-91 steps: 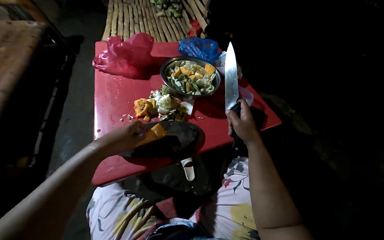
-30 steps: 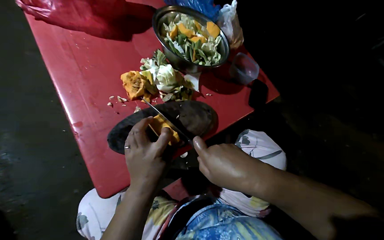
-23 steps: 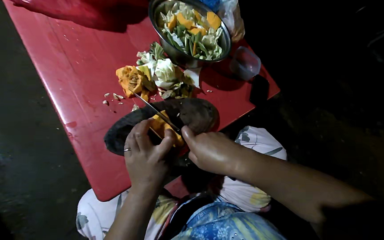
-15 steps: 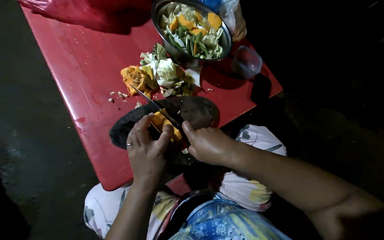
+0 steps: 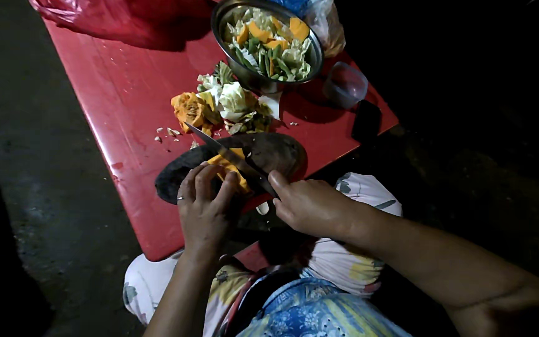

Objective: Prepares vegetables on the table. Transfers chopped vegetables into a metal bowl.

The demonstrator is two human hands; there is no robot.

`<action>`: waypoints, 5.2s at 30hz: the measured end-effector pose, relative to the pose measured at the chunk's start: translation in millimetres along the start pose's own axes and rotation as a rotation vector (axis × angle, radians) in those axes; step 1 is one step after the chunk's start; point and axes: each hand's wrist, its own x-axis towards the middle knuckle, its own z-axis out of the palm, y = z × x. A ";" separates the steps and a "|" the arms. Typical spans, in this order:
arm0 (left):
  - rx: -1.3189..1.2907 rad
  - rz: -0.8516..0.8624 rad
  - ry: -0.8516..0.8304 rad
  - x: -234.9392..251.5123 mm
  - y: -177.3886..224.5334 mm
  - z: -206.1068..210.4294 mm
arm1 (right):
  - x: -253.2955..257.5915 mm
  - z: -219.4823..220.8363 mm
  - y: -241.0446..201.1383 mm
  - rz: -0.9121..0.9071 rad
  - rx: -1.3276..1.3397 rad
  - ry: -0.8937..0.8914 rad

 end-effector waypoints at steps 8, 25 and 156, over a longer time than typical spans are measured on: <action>-0.003 0.022 -0.009 -0.3 -1.0 0.1 | 10.7 -25.9 2.8 -0.024 0.000 -0.139; -0.020 0.042 -0.109 3.9 -1.2 -12.0 | 29.4 6.5 -7.7 -0.073 0.060 0.029; -0.111 0.091 -0.025 -3.4 -9.0 -9.6 | 47.1 -0.8 -25.8 -0.070 -0.108 0.029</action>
